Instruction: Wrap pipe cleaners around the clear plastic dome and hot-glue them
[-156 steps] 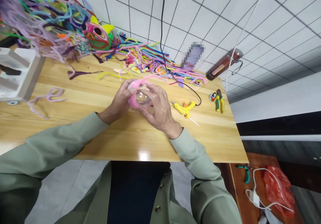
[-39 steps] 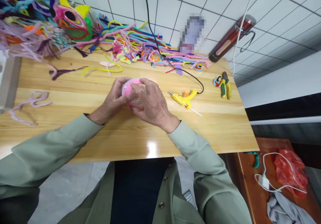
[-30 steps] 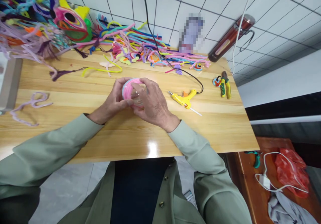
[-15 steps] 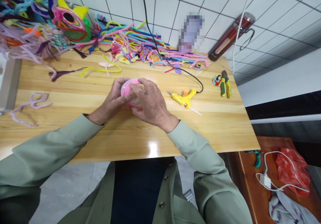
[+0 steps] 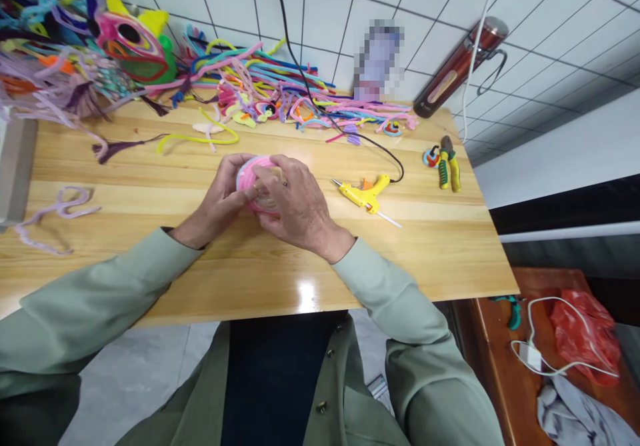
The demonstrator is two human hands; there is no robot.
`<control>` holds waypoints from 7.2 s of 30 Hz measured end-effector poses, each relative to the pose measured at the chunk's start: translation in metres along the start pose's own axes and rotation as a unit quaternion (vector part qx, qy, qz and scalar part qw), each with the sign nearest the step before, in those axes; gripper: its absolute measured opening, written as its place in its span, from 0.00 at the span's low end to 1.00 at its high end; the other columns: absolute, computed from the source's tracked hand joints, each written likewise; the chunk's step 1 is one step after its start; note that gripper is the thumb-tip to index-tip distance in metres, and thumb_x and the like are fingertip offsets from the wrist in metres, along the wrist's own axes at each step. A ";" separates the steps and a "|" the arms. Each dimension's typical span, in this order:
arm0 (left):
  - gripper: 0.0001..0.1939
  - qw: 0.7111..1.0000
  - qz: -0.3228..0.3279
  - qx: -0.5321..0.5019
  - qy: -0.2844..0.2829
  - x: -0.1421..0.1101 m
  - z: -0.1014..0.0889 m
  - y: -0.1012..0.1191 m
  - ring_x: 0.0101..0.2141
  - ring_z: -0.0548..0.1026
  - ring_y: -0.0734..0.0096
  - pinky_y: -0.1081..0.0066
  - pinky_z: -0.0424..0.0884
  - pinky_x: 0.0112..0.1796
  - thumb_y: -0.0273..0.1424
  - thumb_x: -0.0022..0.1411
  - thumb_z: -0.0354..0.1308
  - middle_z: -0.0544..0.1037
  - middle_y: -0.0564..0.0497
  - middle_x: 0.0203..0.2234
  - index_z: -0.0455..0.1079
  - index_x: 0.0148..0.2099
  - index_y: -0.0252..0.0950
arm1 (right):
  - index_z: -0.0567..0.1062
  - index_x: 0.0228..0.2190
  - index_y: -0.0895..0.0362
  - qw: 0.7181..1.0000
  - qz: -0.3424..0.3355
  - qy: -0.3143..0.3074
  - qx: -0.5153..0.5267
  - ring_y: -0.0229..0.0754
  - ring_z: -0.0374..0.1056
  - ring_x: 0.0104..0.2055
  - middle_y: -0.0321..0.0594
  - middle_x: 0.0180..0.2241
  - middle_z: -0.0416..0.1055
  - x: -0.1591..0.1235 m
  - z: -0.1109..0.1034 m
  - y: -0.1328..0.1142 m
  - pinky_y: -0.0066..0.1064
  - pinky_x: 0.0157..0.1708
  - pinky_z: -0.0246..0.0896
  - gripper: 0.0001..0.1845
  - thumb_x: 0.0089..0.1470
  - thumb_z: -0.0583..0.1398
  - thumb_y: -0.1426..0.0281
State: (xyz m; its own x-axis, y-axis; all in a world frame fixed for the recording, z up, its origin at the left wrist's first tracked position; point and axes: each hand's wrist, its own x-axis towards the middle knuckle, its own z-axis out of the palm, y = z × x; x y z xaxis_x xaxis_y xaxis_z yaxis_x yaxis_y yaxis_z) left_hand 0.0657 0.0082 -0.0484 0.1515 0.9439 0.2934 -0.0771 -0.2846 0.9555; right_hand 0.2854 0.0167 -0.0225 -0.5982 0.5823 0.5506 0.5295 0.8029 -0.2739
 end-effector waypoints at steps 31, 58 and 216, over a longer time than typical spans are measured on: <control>0.35 0.999 0.006 0.008 0.043 -0.001 0.002 0.007 0.61 0.78 0.49 0.53 0.79 0.62 0.58 0.68 0.72 0.78 0.43 0.62 0.69 0.65 0.42 | 0.58 0.75 0.45 0.999 -0.020 0.025 0.027 0.65 0.65 0.77 0.60 0.75 0.61 -0.005 0.000 0.002 0.68 0.71 0.70 0.45 0.65 0.70 0.64; 0.44 0.997 0.010 0.042 0.065 0.001 0.002 0.010 0.73 0.71 0.40 0.45 0.70 0.74 0.60 0.66 0.73 0.73 0.37 0.71 0.68 0.71 0.40 | 0.56 0.80 0.43 0.998 -0.003 0.028 0.052 0.61 0.68 0.74 0.55 0.72 0.64 -0.004 -0.001 0.009 0.61 0.70 0.74 0.48 0.68 0.69 0.67; 0.34 0.983 -0.072 0.148 0.079 -0.001 0.000 0.023 0.62 0.80 0.45 0.48 0.83 0.60 0.56 0.65 0.72 0.80 0.43 0.61 0.72 0.64 0.44 | 0.55 0.81 0.58 0.995 -0.077 0.026 0.057 0.54 0.68 0.77 0.56 0.69 0.75 -0.012 0.003 0.001 0.54 0.77 0.69 0.41 0.77 0.62 0.62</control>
State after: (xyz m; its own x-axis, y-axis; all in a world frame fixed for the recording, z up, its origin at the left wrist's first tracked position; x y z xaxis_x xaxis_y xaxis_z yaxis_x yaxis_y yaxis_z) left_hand 0.0636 0.0001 -0.0264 -0.0168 0.9856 0.1681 0.2282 -0.1599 0.9604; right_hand 0.2911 0.0109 -0.0314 -0.6338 0.4465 0.6317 0.3608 0.8929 -0.2691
